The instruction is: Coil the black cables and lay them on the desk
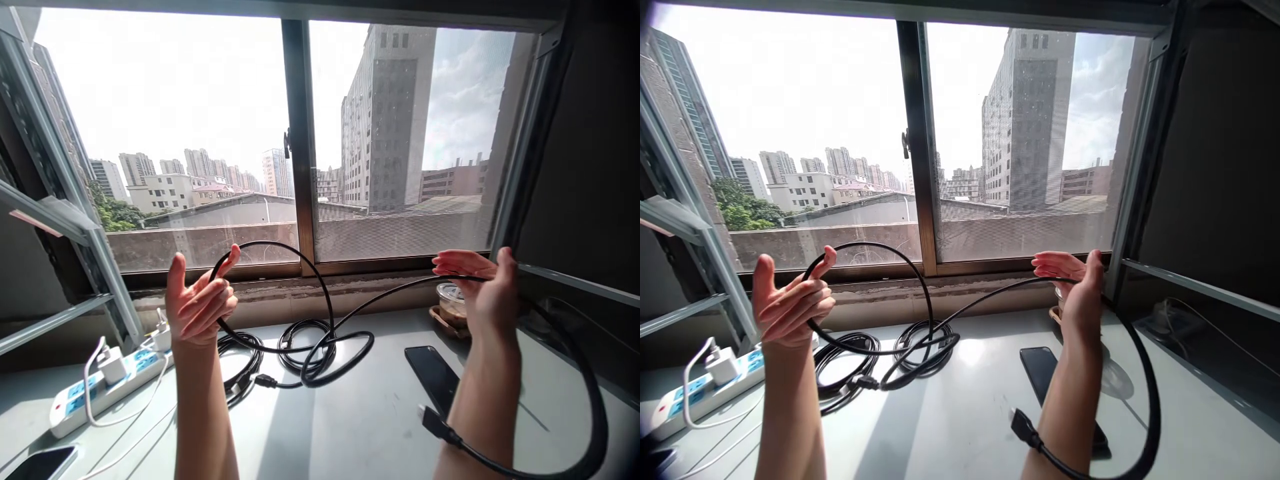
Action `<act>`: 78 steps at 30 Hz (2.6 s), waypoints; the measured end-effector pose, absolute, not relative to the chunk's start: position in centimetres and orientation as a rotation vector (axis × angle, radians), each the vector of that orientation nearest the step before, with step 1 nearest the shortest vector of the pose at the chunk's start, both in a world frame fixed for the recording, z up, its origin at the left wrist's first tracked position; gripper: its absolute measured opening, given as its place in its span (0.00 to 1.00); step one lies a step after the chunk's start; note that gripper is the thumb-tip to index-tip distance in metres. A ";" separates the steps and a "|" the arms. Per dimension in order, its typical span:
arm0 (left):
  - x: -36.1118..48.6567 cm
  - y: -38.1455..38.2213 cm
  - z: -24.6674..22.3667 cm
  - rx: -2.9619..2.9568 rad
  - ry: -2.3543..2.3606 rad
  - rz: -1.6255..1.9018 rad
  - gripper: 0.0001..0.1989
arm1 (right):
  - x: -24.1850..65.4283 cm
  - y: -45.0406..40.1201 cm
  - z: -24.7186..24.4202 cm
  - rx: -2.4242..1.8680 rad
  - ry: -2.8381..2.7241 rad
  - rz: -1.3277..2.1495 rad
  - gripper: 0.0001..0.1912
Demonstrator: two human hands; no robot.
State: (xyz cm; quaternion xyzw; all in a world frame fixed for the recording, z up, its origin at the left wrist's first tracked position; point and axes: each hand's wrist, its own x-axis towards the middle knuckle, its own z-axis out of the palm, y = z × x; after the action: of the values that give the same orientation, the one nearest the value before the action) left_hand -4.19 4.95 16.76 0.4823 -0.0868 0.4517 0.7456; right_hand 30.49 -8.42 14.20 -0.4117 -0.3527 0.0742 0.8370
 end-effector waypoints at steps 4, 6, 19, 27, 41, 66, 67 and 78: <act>-2.2 3.3 17.6 1.217 0.034 1.019 0.17 | 29.5 -7.7 14.4 -1.048 -0.880 0.254 0.38; -1.2 2.6 17.8 1.241 0.042 1.092 0.22 | 29.3 -7.6 14.5 -1.186 -0.910 0.288 0.38; -0.8 1.8 17.7 1.854 0.407 0.687 0.17 | 27.7 -8.9 15.2 -0.912 -1.183 0.317 0.17; -1.5 2.7 17.4 1.856 0.563 0.466 0.27 | 28.5 -8.0 14.7 -1.055 -1.095 0.264 0.16; 2.1 1.3 16.7 2.225 1.065 0.414 0.17 | 23.5 -7.7 16.5 -0.929 -1.188 -0.194 0.11; 0.7 1.6 18.5 1.209 0.582 2.124 0.16 | 29.6 -2.1 11.8 -1.302 -1.022 0.033 0.21; 0.7 1.9 18.5 1.167 0.542 2.094 0.14 | 29.7 -2.4 12.1 -1.277 -1.021 0.002 0.21; 2.3 2.4 18.1 1.279 0.456 1.829 0.07 | 24.2 -5.2 15.9 -0.915 -1.288 -0.103 0.12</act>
State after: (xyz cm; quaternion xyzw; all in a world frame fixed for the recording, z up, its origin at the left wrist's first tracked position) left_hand 2.35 2.40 18.10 0.5101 0.1817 0.7292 0.4185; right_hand 24.18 -5.25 15.94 -0.4110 -0.5787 -0.0465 0.7029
